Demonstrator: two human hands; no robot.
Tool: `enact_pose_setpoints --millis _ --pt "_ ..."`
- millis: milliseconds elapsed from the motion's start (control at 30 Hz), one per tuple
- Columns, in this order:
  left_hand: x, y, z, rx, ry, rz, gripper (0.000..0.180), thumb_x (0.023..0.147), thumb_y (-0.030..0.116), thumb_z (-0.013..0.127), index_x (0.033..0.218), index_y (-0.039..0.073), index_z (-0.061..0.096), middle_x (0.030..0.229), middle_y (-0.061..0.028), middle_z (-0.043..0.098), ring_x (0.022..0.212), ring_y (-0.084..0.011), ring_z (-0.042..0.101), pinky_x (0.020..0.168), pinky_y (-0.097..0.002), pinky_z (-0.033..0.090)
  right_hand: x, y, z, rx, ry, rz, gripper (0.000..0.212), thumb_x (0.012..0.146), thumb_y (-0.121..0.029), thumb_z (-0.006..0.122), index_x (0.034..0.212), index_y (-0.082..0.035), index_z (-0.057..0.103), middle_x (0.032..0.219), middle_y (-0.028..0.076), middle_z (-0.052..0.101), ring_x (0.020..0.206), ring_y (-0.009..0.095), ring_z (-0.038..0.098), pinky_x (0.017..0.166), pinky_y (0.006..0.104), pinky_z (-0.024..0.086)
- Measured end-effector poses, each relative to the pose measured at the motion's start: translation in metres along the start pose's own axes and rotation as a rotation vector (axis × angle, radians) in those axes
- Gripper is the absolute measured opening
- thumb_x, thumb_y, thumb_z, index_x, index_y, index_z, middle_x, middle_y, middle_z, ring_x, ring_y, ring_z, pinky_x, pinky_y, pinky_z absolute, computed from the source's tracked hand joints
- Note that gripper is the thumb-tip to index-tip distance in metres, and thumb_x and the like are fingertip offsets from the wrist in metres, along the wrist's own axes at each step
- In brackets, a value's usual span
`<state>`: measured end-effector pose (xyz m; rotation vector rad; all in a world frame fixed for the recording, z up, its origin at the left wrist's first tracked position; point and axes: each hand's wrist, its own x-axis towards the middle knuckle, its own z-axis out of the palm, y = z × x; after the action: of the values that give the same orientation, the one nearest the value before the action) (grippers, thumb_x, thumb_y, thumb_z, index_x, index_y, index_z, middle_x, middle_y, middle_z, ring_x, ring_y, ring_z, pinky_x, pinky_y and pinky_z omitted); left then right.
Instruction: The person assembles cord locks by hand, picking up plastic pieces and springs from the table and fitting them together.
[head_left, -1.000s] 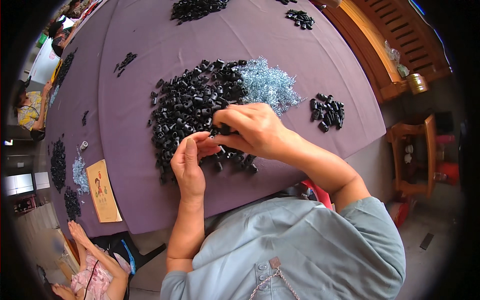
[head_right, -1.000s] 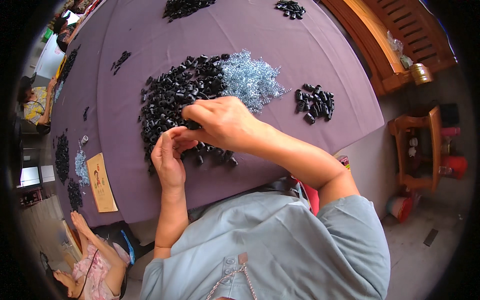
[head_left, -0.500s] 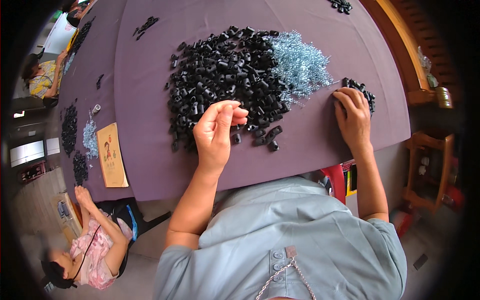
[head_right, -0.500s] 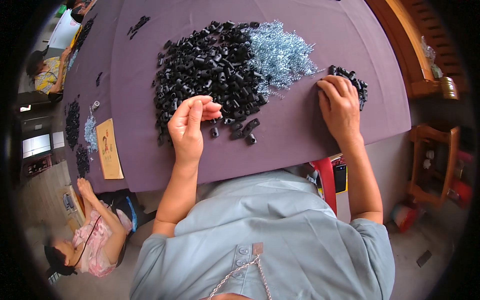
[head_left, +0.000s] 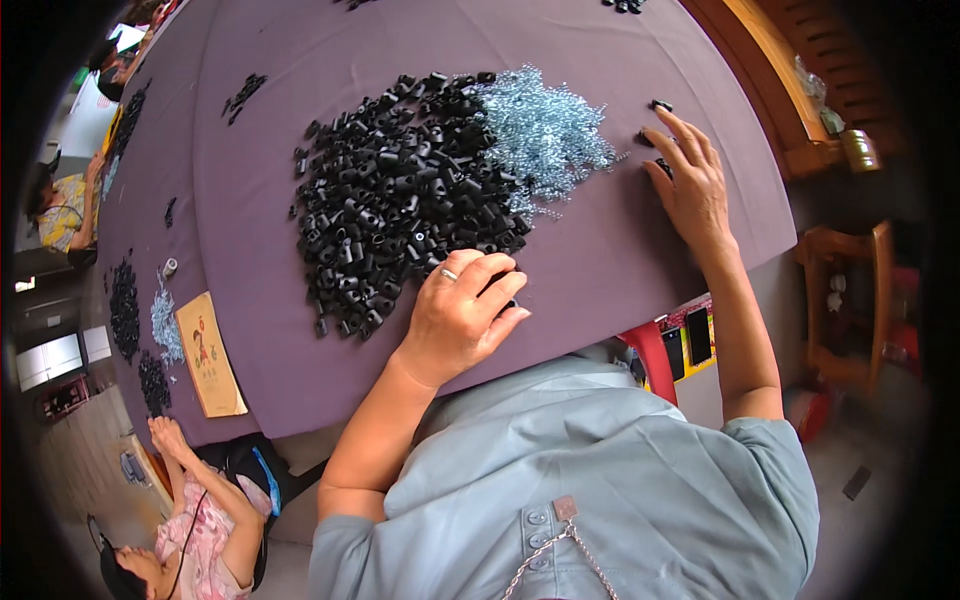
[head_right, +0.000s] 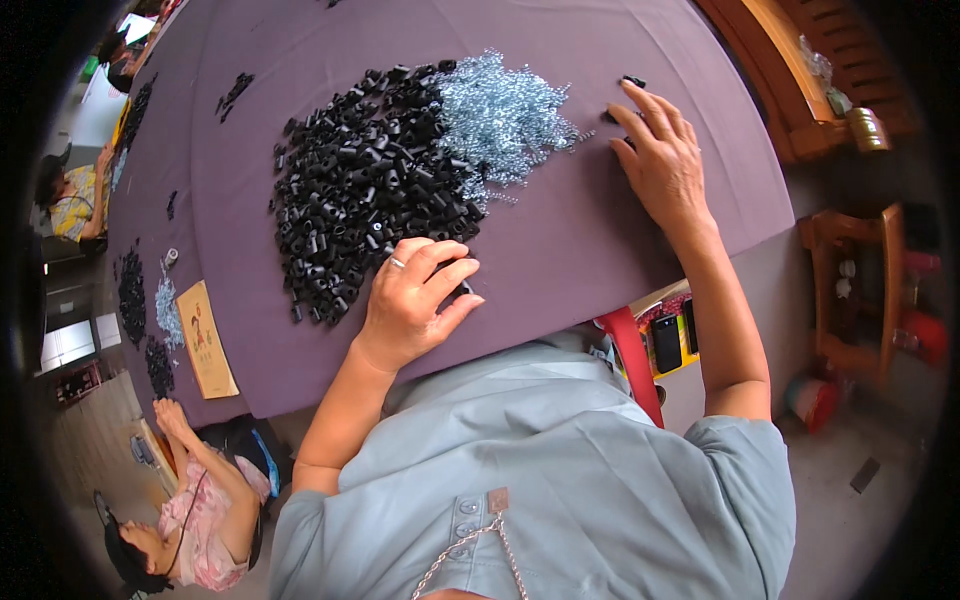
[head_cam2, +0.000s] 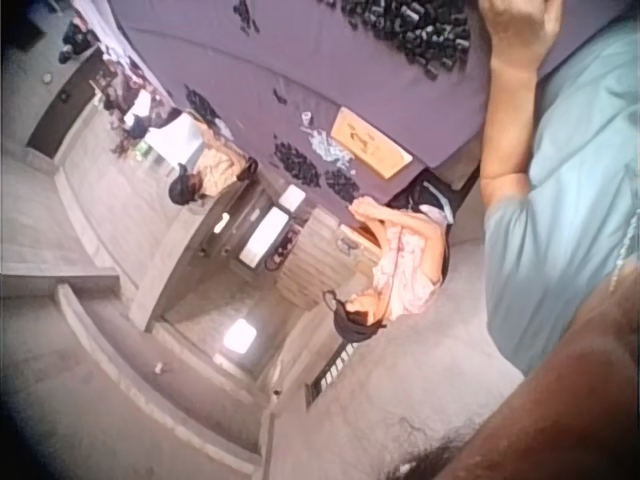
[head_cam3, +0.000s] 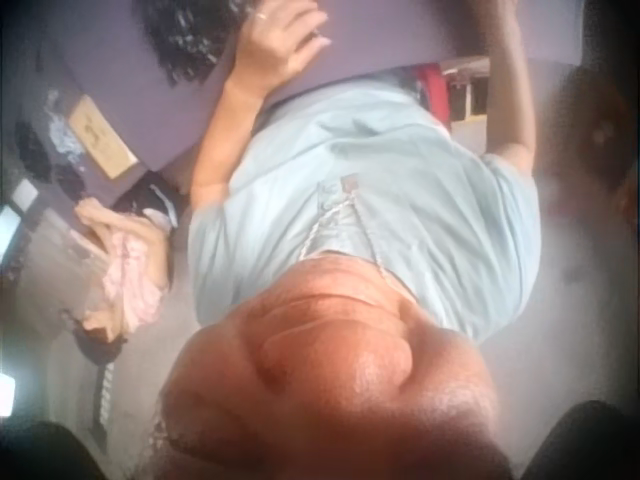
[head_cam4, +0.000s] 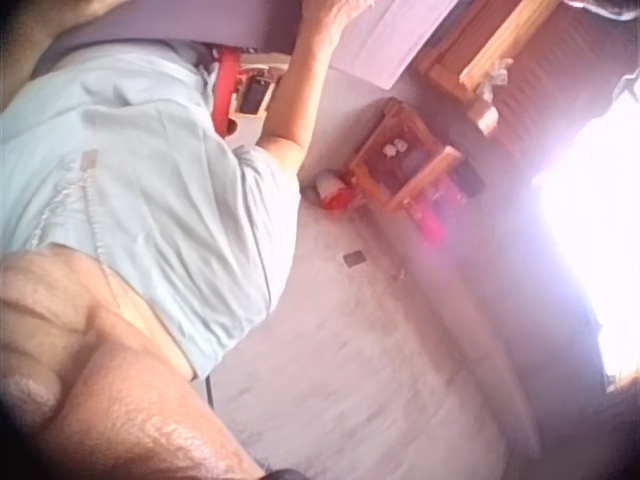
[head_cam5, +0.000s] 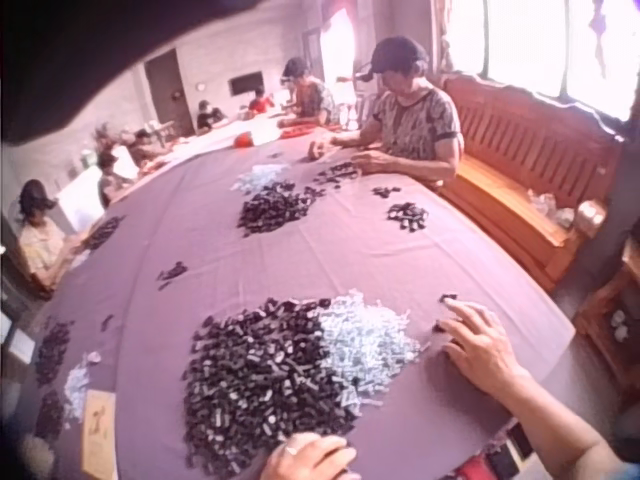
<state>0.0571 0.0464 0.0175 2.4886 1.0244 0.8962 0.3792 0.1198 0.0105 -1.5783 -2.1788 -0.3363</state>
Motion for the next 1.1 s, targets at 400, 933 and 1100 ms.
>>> enact_pose_setpoints --millis 400,933,1100 --pt "0.002 -0.006 0.003 0.117 0.117 -0.108 0.027 0.073 0.005 0.077 0.097 0.007 0.068 0.1 -0.0054 0.064 0.093 -0.0278 0.059 0.078 -0.0367 0.052 0.031 0.036 0.012 -0.043 0.038 0.073 0.041 0.086 -0.023 0.07 0.124 -0.011 0.06 0.135 0.011 0.056 0.124 0.029 0.051 0.101 0.0423 0.044" --pt "-0.003 -0.012 -0.002 0.091 0.107 -0.084 0.027 0.073 0.002 0.074 0.099 0.006 0.067 0.094 -0.0055 0.064 0.091 -0.0264 0.06 0.075 -0.0354 0.053 -0.002 0.038 -0.001 0.046 -0.056 0.129 0.014 0.087 -0.01 0.065 0.1 -0.005 0.063 0.11 0.01 0.063 0.106 0.031 0.059 0.091 0.0402 0.048" --pt "-0.004 -0.011 -0.002 0.008 0.241 -0.123 0.028 0.074 -0.001 0.076 0.1 0.006 0.068 0.091 -0.0078 0.067 0.083 -0.0273 0.062 0.074 -0.0365 0.052 0.006 -0.001 -0.024 0.095 0.078 0.013 0.025 0.083 -0.013 0.073 0.105 -0.005 0.066 0.112 0.011 0.064 0.105 0.031 0.06 0.09 0.0406 0.049"
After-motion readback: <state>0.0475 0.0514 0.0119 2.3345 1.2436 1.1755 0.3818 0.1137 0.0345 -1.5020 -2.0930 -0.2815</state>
